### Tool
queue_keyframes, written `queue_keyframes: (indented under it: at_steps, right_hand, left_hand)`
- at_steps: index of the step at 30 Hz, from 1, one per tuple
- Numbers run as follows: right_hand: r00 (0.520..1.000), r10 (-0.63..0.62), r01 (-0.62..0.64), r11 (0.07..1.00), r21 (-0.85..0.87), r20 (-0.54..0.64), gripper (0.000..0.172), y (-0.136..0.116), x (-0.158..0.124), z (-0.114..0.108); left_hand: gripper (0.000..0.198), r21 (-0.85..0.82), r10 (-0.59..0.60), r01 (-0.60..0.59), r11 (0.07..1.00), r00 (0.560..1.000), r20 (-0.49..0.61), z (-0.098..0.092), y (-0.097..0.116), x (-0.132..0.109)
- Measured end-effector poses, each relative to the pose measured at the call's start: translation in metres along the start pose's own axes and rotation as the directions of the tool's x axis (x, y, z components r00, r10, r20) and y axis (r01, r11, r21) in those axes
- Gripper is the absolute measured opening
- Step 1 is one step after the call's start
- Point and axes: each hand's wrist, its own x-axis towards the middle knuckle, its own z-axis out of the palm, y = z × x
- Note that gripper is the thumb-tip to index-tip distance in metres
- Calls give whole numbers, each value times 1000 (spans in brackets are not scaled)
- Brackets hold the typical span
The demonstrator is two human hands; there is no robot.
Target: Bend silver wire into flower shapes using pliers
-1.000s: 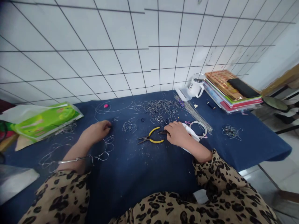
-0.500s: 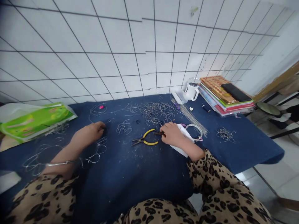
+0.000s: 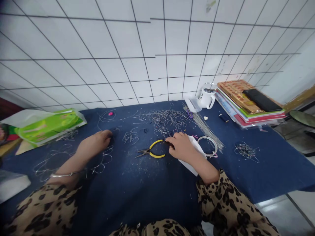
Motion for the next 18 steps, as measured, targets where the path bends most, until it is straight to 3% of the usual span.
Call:
queue_keyframes:
  at_steps: [4, 11, 18]
  right_hand:
    - [1000, 23, -23, 1000, 2, 3, 33, -1, 1, 4]
    - [999, -41, 39, 997, -72, -23, 31, 6, 5, 14]
    - [983, 31, -70, 974, -217, -179, 32, 16, 11, 21]
  left_hand:
    - [28, 92, 24, -17, 996, 997, -75, 1, 2, 0]
    - [24, -98, 8, -13, 995, 999, -46, -9, -7, 2]
    - [21, -198, 7, -26, 980, 996, -93, -16, -32, 7]
